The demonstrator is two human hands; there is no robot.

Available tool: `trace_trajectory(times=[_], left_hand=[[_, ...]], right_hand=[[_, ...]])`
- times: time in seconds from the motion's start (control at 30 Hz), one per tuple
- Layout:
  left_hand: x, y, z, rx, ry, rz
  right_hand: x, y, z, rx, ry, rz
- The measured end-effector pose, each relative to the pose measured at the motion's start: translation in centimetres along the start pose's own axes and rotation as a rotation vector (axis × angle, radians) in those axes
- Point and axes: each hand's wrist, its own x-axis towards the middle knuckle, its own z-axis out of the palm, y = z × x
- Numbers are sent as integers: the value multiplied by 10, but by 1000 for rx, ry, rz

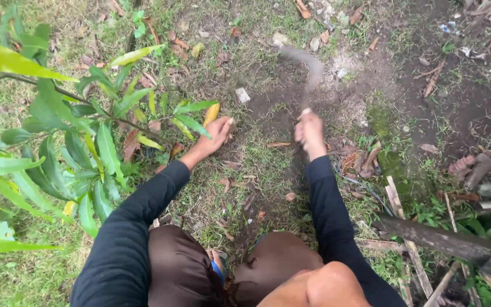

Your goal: Using a sickle to clear grass and debris from a patch of ground.

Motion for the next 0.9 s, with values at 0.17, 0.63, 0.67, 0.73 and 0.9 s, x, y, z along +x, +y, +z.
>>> trace_trajectory(times=[0.17,0.63,0.67,0.73,0.9], left_hand=[[-43,-32,29,-272,203,160],[-41,123,-15,-584,300,-378],[-33,144,-14,-642,252,-451],[-5,169,-15,-706,210,-519],[101,120,4,-952,385,-87]], right_hand=[[109,9,-4,434,411,-79],[61,-34,17,-69,23,-45],[91,-19,4,226,150,-67],[119,7,1,514,272,-93],[56,113,8,-277,-564,287]])
